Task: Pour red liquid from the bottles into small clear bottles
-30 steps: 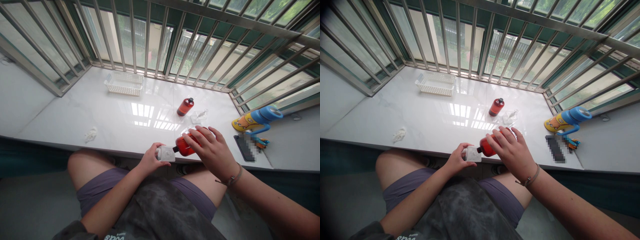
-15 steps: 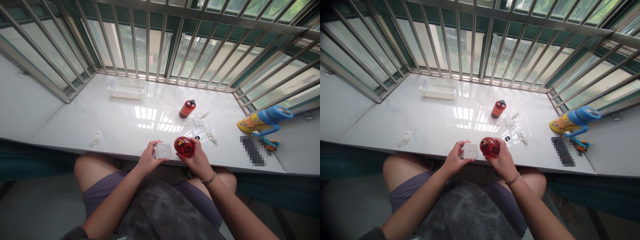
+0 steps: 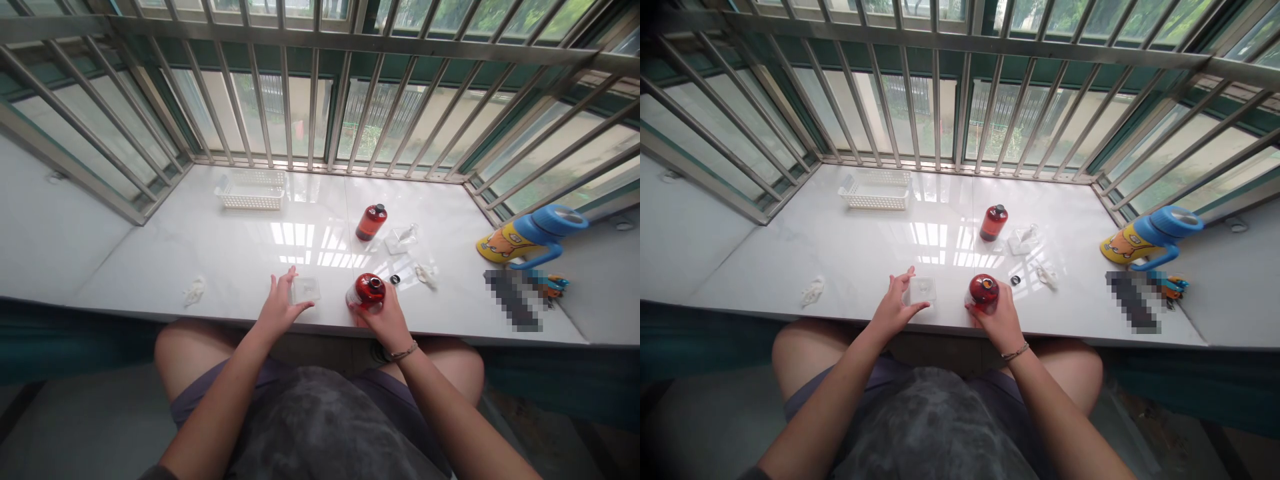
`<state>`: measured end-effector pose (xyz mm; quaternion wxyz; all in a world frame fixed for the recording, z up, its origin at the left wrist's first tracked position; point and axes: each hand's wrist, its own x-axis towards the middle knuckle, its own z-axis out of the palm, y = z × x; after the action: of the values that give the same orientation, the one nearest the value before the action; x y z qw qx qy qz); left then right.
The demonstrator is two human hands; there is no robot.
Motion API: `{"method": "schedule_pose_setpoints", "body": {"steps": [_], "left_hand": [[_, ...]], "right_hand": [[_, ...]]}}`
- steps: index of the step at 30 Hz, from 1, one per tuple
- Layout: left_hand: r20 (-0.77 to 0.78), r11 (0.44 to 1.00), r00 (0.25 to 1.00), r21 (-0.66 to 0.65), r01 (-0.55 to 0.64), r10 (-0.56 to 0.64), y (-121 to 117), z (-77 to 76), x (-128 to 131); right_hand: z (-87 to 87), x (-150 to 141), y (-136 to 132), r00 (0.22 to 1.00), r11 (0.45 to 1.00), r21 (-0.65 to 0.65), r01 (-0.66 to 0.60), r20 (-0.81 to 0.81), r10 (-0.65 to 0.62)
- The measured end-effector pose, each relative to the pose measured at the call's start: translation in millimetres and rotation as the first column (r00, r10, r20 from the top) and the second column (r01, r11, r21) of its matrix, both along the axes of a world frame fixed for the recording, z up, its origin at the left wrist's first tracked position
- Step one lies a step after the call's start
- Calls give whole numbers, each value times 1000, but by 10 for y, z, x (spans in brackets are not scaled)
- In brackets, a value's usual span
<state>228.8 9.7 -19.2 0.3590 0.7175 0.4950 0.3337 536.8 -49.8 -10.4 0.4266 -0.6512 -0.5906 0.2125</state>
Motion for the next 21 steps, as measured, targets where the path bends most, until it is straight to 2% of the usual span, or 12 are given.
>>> {"method": "schedule_pose_setpoints", "body": {"steps": [3,6,13,18,21], "left_hand": [[-43,999,998,31,37,-36,35,-61,16],[-61,999,998,6,34,-34,48,-83,35],[-170,999,985,-51,-19,10,40,1,-1],[-214,998,975,6,-63,63,-7,33,-122],[-210,990,969,80,-117,131,-91,64,-300]], "right_hand": [[-29,-3,36,1000,1000,0,-9,19,8],[-67,-5,60,999,1000,18,-1,49,0],[-125,68,-50,982,999,48,-6,188,-3],[-54,310,-184,943,994,85,-65,330,34],[-15,596,-185,901,991,129,15,428,-69]]}}
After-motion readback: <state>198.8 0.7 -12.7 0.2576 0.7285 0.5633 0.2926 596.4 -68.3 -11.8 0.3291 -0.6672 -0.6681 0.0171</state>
